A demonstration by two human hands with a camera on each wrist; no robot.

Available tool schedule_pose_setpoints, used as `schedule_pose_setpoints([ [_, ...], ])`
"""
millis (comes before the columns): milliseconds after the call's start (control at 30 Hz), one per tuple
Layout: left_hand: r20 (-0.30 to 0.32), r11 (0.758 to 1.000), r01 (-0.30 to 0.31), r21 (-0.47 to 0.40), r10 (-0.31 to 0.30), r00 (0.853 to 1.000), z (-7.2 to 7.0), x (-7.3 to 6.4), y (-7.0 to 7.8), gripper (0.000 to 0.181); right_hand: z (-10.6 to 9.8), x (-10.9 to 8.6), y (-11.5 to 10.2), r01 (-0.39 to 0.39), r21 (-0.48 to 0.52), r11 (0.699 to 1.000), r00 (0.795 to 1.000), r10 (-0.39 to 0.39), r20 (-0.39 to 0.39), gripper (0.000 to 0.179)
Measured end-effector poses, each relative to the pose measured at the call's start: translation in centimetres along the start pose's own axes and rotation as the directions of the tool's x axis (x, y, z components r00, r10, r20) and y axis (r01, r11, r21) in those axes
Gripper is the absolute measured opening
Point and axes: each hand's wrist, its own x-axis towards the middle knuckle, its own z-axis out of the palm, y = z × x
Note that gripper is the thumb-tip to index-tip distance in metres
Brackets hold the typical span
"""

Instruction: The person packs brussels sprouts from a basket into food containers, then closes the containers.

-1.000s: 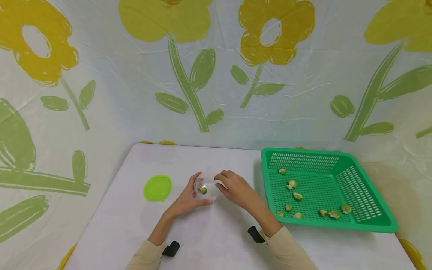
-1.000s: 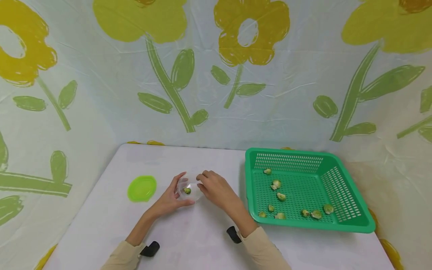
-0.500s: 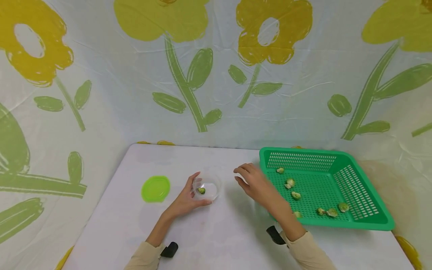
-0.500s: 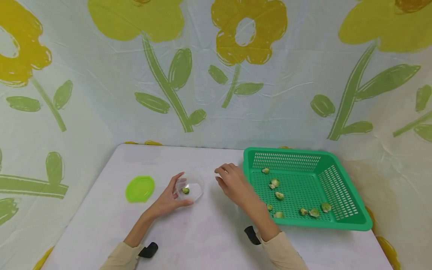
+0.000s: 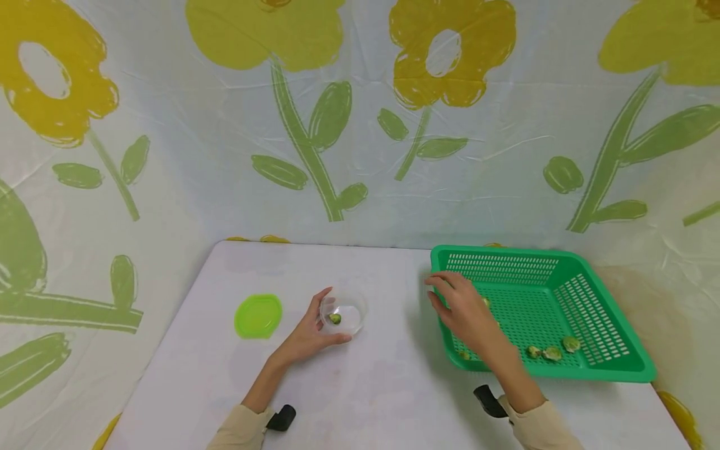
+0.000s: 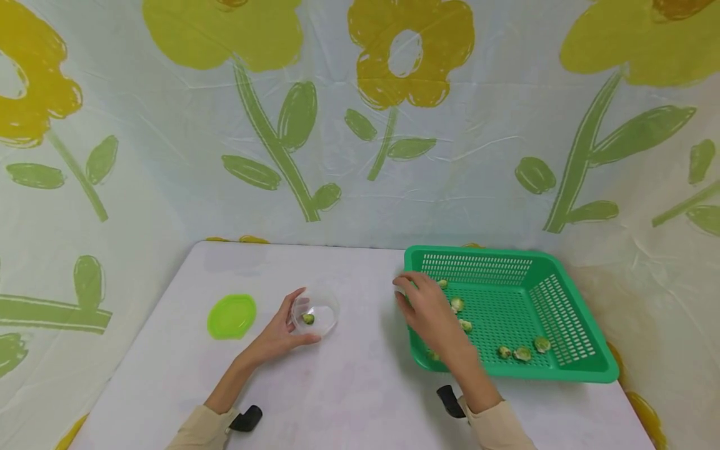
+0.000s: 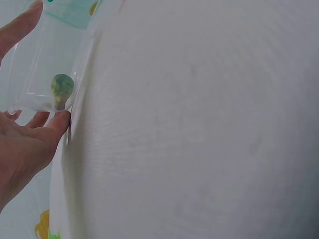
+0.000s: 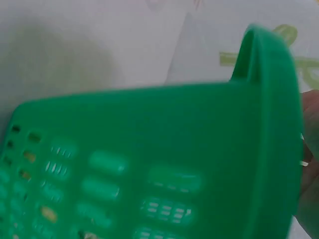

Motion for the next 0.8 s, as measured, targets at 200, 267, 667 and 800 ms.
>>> schedule_pose_setpoints([
  [200,0.0,1.0,-0.002,0.001,0.002,1.0,-0.1,0.0,-0.1,0.114,-0.7,-1.8,1.9,-0.005,-0.009,1.0,0.999,0.004,-0.038,0.033],
  [267,-0.001,1.0,0.005,0.004,-0.005,1.0,-0.1,-0.1,0.0,0.115,-0.9,-2.4,2.4,-0.015,-0.014,1.0,0.999,0.014,-0.035,0.035],
  [667,-0.01,1.0,0.011,0.006,-0.011,1.0,0.0,-0.1,0.2,0.114,-2.0,-4.8,4.6,-0.098,-0.049,0.994,0.995,0.098,0.003,0.043],
  [800,-0.005,1.0,0.002,0.01,-0.002,1.0,0.1,-0.1,0.2,0.114,-2.2,-5.4,5.4,-0.108,-0.055,0.993,0.994,0.11,0.023,0.043],
])
